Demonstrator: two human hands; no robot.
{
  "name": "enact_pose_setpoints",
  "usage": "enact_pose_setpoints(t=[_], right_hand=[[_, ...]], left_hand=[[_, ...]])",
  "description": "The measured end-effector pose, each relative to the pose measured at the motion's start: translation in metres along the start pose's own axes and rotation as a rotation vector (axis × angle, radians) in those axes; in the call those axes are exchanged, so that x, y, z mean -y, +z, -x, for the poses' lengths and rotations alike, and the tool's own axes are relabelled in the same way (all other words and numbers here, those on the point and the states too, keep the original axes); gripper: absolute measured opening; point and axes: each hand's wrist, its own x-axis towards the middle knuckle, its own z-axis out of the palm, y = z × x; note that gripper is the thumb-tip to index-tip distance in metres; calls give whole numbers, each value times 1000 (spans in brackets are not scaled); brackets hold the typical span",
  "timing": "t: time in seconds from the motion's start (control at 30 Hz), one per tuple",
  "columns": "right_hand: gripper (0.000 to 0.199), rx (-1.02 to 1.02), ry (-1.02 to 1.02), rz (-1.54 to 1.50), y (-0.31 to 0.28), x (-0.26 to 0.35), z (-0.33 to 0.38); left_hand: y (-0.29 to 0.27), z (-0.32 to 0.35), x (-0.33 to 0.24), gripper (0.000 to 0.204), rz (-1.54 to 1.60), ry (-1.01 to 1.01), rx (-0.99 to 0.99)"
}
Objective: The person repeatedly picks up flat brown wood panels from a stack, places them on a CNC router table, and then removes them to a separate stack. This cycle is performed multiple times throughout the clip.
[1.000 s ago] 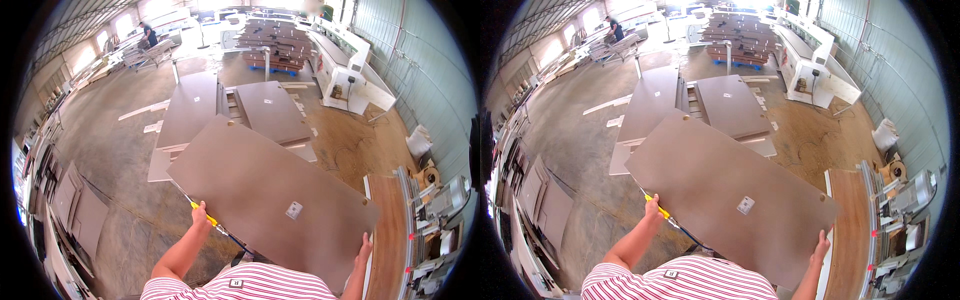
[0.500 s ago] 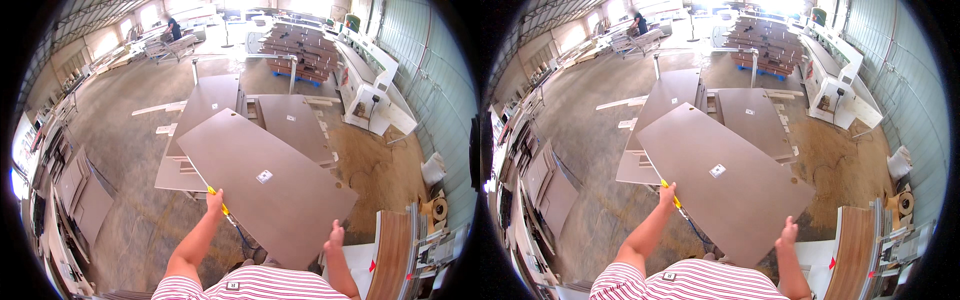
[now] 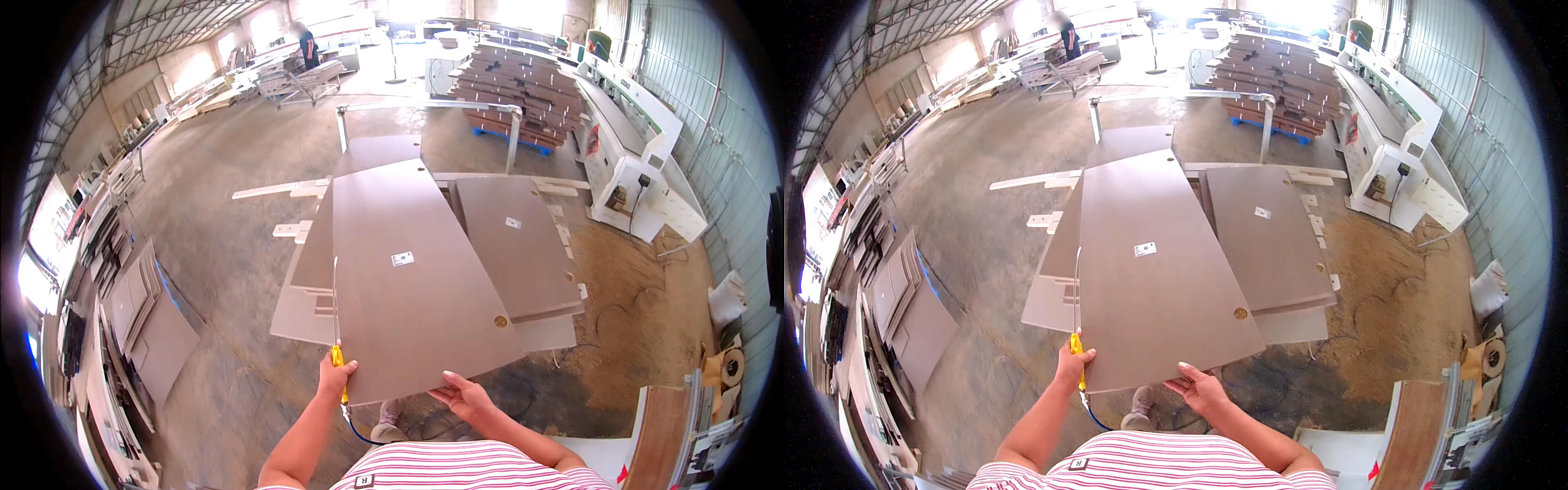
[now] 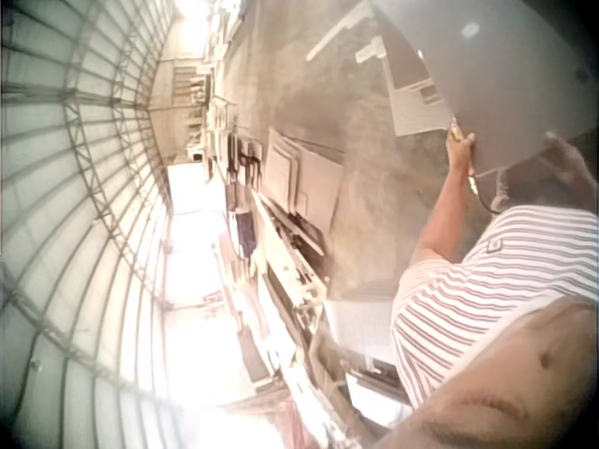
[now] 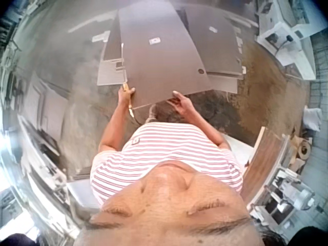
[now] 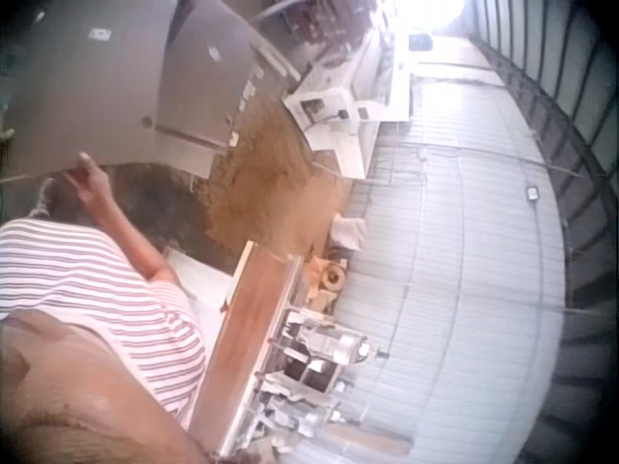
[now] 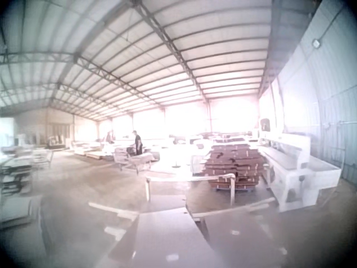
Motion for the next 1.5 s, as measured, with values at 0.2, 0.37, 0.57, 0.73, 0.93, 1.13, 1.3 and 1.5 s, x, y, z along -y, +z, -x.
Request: enact_pose_setpoints(t=[0.2, 0.37, 0.57, 0.73, 0.93, 1.13, 1.3, 1.5], right_hand=[[21, 47, -66, -21, 108, -14, -120], [19, -6, -99, -59, 164, -10, -204], [34, 250, 74, 60, 204, -21, -196], [38, 178, 83, 147, 115, -27, -123], [31, -332, -161, 205, -38, -58, 30], [17, -643, -510, -240, -170, -119, 185], [14, -747, -613, -446, -238, -176, 287], [12, -751, -859, -600, -293, -232, 372]], left_hand=[[-76, -170, -72, 73, -156, -5, 45], [-102, -288, -108, 63, -430, 220, 48], [-118, -330, -90, 54, -1040, 304, -68], [-135, -335, -63, 50, -1220, 328, -21], [-92, -247, -18, 33, -972, 491, 297], [-4, -22, 55, 17, -688, 227, 448], [103, 21, 51, 14, -738, 233, 416], [269, 116, 15, 21, -1025, 591, 771]])
